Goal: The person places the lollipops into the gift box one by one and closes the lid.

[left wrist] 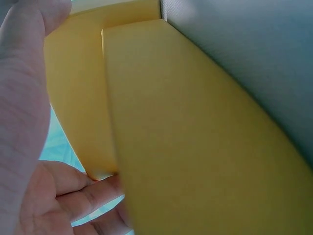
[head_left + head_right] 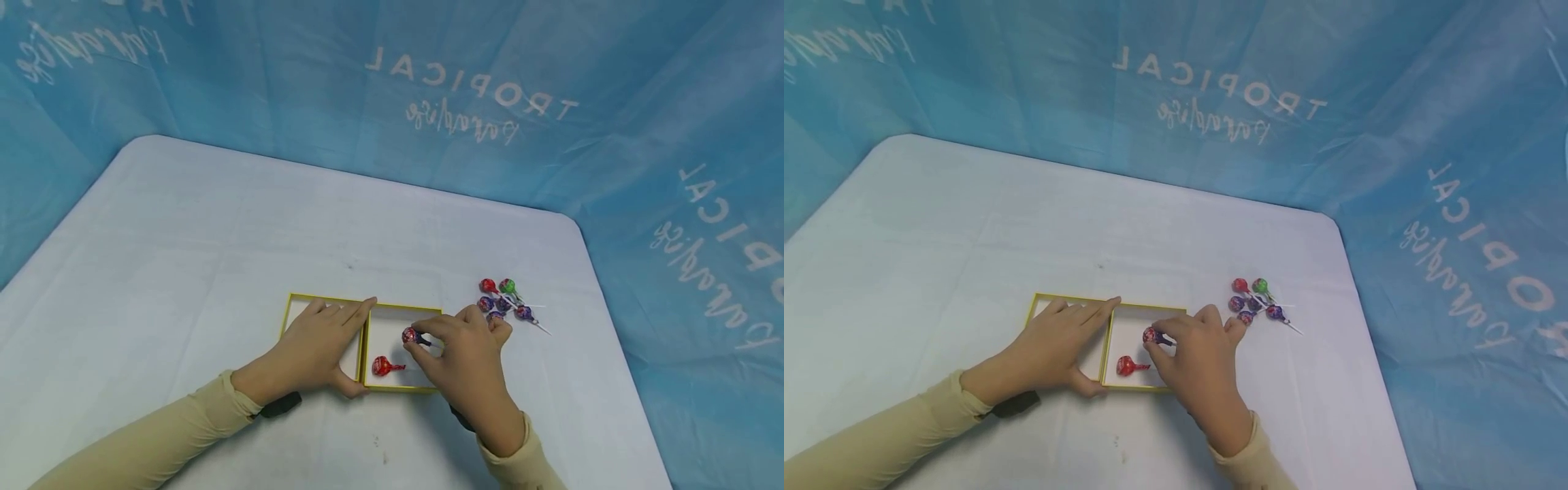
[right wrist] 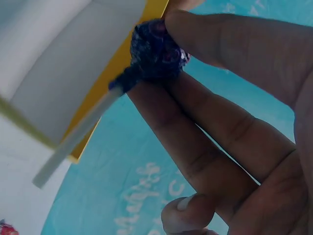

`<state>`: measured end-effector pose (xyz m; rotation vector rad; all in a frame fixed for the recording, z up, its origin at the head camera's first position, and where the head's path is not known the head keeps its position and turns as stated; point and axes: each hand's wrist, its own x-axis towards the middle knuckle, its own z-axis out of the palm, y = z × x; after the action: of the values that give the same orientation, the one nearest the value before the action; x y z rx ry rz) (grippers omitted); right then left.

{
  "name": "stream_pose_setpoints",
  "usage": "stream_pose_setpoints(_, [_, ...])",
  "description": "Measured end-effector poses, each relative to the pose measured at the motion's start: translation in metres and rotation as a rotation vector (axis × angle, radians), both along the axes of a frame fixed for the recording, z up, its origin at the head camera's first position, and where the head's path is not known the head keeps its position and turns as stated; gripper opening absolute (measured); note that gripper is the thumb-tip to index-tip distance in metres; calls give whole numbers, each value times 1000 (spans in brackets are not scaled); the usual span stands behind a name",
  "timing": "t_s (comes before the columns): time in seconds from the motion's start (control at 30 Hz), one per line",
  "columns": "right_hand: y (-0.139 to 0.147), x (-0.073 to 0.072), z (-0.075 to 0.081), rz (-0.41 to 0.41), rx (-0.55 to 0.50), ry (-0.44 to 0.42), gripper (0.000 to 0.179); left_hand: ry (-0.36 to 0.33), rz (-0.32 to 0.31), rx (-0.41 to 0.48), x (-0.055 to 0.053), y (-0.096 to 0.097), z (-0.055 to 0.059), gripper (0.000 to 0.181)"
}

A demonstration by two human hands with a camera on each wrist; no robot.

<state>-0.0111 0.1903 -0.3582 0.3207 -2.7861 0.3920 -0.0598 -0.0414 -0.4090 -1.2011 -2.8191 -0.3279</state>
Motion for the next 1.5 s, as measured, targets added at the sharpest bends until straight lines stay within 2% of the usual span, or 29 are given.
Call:
stream_pose_setpoints(0.3, [-12, -8, 5, 57, 106, -107, 19, 10, -1, 17, 0, -1, 0, 128])
stream_pose_setpoints(0.57, [-20, -13, 2, 126, 125, -115, 18, 31, 3, 8, 0, 0, 0, 129])
stream_pose_setpoints(0.8, [-24, -16, -2, 152, 127, -192, 15, 22, 3, -2, -1, -1, 0, 128])
stream_pose_setpoints(1.1, [-30, -25, -4, 209, 231, -225, 8, 51, 3, 5, 0, -3, 0, 127])
stream_pose_setpoints(1.5, [-37, -34, -6, 280, 315, -288, 8, 32, -6, 23, 1, -2, -3, 128])
